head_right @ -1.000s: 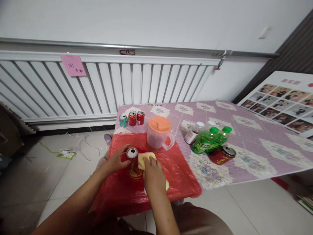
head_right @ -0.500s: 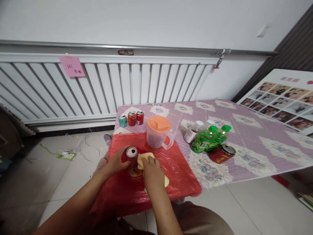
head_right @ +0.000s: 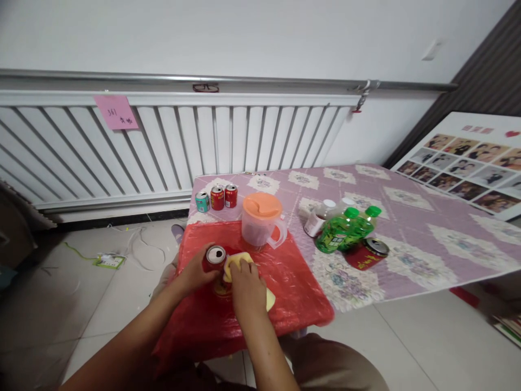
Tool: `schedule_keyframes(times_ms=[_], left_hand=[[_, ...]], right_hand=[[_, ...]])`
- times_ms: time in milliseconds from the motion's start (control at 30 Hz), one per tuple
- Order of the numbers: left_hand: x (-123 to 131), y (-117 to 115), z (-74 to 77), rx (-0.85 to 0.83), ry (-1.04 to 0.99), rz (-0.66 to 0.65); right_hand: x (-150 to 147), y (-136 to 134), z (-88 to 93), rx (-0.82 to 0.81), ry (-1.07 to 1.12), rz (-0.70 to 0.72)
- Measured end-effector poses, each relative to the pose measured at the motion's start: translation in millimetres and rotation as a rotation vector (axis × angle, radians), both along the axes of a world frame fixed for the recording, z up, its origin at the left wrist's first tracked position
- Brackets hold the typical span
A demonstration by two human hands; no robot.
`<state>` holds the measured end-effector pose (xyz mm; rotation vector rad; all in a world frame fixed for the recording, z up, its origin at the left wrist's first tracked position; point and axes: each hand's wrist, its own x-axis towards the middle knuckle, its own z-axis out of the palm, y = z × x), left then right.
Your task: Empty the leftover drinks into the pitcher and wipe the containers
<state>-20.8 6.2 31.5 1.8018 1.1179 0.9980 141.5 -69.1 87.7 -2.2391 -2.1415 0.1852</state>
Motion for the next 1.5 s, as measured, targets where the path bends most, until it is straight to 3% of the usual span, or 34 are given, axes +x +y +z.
schedule_keyframes(times_ms=[267, 533, 733, 900, 1067, 1300, 1500], left_hand=[[-1, -11, 24.4, -0.030, -0.065, -0.105], [-5, -11, 44.8, -0.043, -0.137, -0.113], [2, -12, 34.3, -0.027, -0.128, -0.021], [0, -11, 33.6, -0.024, -0.217, 0.057], [-4, -13, 36.1, -0.068, -0.175, 0.089], [-3, -20, 26.5, -0.078, -0.126, 0.099], [1, -25, 29.2, -0.045, -0.024, 0.097]], right_hand=[[9, 2, 13.6, 0.083, 0.060, -0.036], [13, -10, 2.1, 0.062, 0.108, -0.036], [4, -24, 0.4, 0.232, 0.184, -0.030], [-4, -39, -4.3, 0.083, 0.214, -0.017], [25, -43, -12.8, 0.094, 0.223, -0.062], [77, -30, -26.2, 0.170, 0.110, -0.216], [85, -23, -59.0, 0.037, 0.015, -0.256]])
